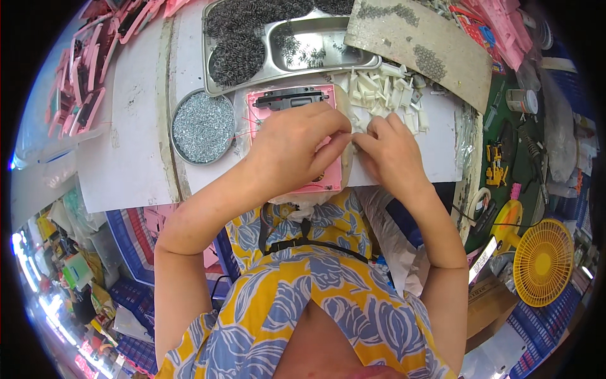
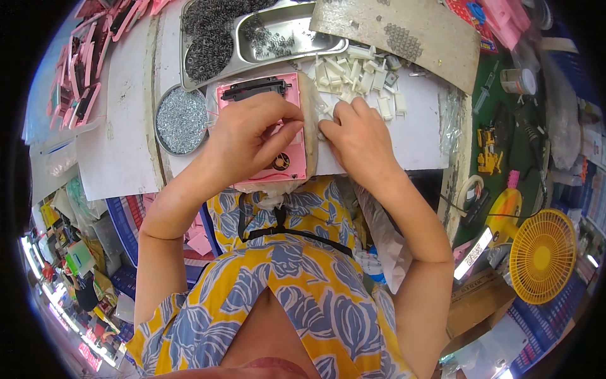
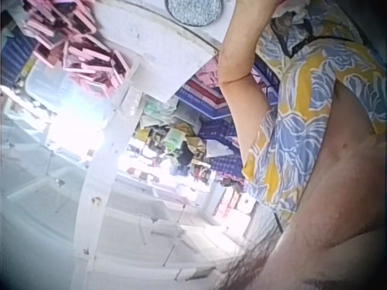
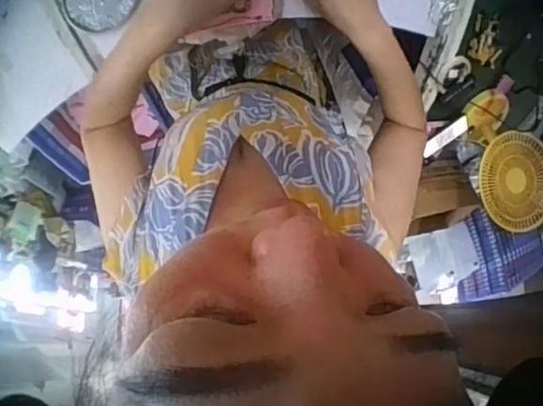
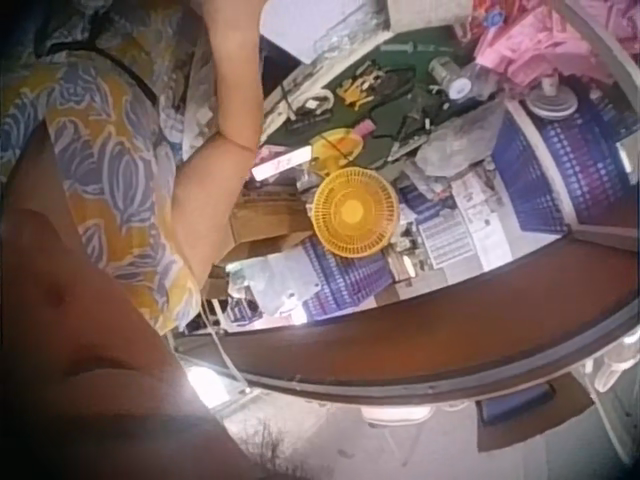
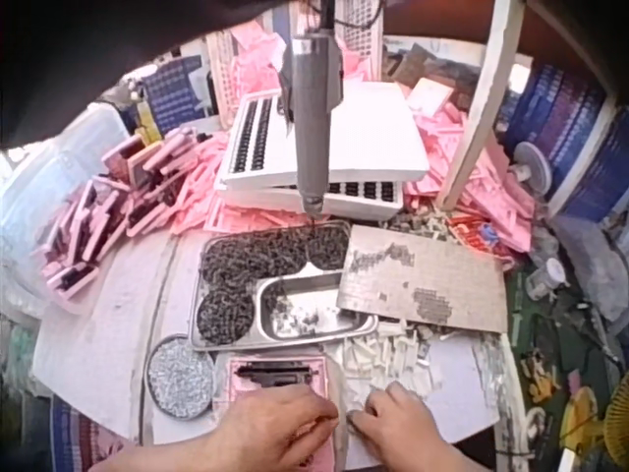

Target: Assembling components into a pink toy housing using a soldering iron and an electric screwdriver.

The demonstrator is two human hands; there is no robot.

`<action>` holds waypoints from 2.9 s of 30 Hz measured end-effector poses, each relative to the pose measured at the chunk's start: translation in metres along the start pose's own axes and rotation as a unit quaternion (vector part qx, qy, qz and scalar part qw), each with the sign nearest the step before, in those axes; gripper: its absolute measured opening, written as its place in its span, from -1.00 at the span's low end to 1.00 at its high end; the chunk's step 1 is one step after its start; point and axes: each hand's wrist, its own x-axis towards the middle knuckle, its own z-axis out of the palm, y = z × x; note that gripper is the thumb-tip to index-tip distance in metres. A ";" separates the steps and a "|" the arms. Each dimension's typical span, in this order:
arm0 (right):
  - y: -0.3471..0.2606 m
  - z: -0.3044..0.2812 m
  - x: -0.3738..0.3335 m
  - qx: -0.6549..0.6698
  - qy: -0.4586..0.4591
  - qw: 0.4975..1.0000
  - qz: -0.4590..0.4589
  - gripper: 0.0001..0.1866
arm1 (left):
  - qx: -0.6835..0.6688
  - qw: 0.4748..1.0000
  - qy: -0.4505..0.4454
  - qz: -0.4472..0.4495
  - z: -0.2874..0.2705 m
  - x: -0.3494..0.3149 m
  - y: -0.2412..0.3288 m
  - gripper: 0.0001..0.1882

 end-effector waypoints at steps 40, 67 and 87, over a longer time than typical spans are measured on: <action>0.051 -0.034 -0.085 0.579 0.088 0.763 0.274 -0.53 | 0.129 0.972 0.060 0.186 0.050 0.249 -0.061 -0.83; -0.047 -0.018 -0.057 0.711 0.032 0.660 0.241 -0.43 | -0.288 0.947 -0.001 -0.145 0.028 -0.069 0.025 -0.80; -0.072 0.003 -0.040 0.396 0.104 0.910 0.071 -0.60 | -0.179 0.982 0.050 -0.042 0.020 -0.084 0.010 -0.67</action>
